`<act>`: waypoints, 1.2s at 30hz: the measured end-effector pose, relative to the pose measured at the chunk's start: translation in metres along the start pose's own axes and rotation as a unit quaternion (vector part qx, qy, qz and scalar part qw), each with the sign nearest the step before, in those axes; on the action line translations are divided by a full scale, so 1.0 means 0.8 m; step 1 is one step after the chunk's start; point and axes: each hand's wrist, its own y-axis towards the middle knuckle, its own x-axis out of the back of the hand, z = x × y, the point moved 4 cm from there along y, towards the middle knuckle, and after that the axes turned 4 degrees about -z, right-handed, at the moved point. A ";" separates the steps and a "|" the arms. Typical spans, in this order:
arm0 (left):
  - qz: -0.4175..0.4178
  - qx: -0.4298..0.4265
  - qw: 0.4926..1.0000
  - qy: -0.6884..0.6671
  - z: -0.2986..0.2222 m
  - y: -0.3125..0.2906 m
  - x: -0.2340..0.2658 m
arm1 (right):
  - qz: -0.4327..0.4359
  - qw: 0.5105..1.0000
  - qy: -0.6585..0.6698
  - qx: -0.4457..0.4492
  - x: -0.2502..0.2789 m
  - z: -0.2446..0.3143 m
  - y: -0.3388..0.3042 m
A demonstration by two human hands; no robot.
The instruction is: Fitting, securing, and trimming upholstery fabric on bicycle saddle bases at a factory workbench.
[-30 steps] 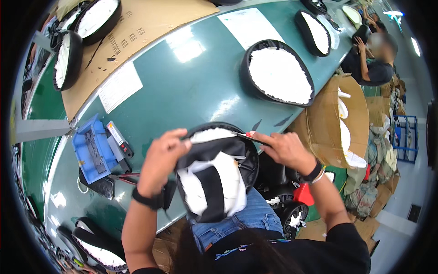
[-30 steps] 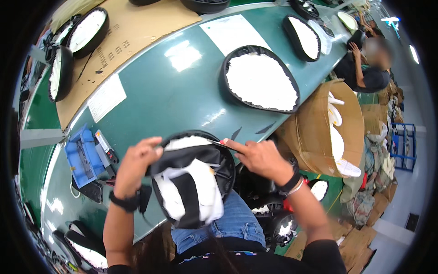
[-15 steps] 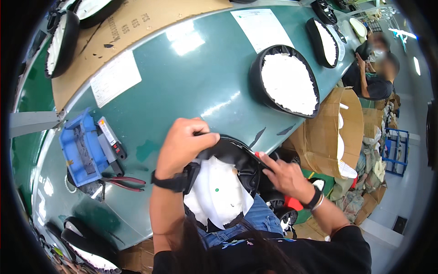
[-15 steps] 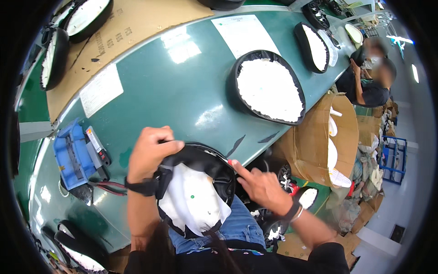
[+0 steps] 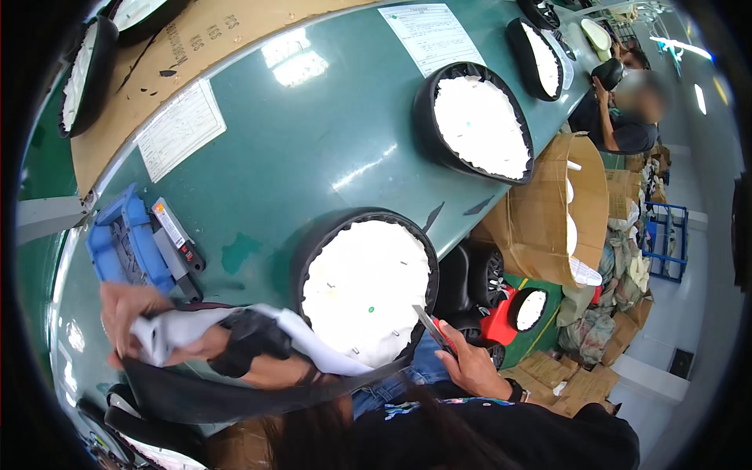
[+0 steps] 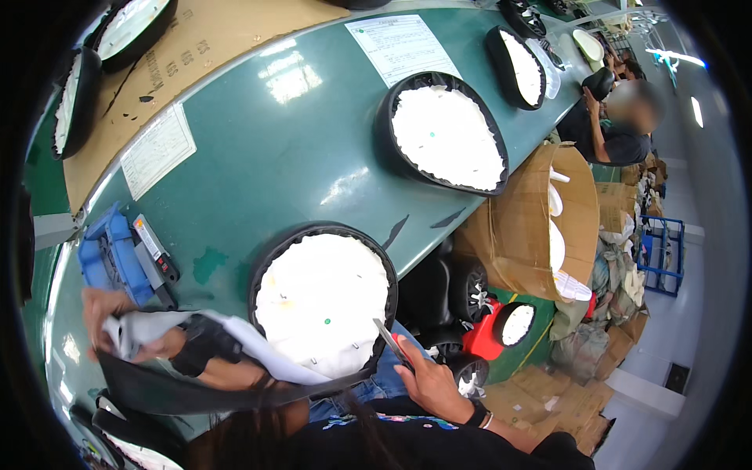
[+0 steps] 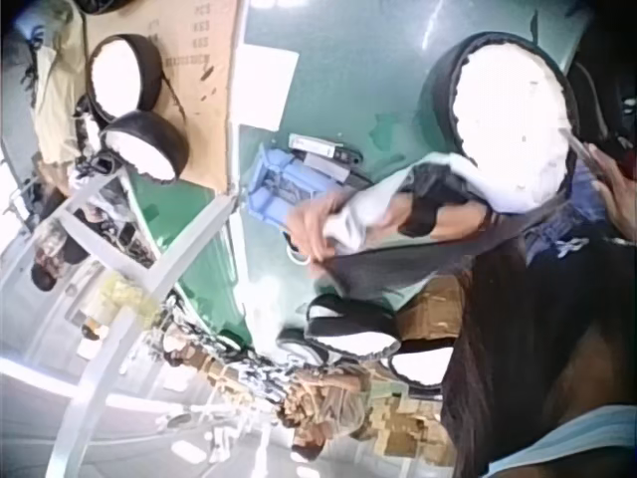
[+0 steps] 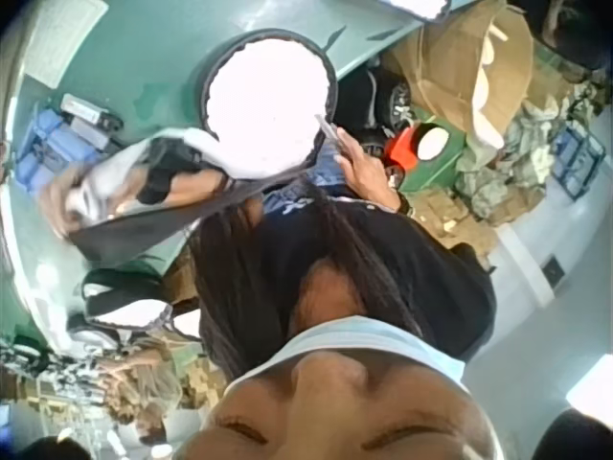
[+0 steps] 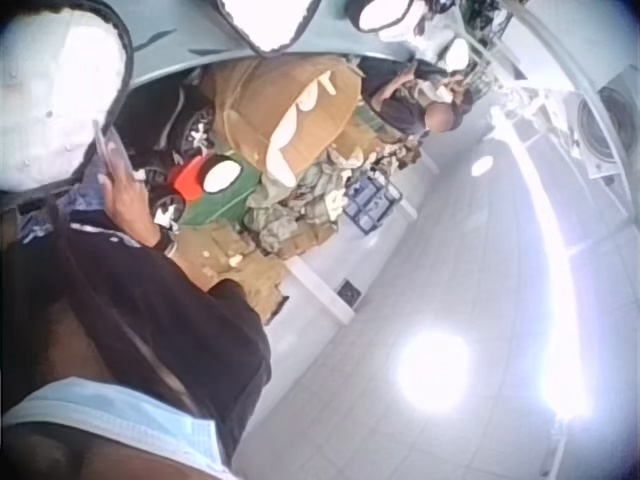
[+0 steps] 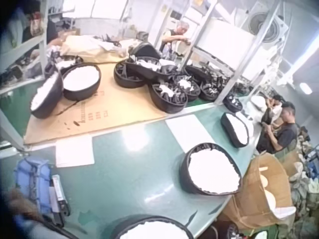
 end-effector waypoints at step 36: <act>-0.124 0.556 0.765 -0.302 0.239 0.178 -0.154 | -0.164 0.762 0.621 0.080 0.234 0.177 0.727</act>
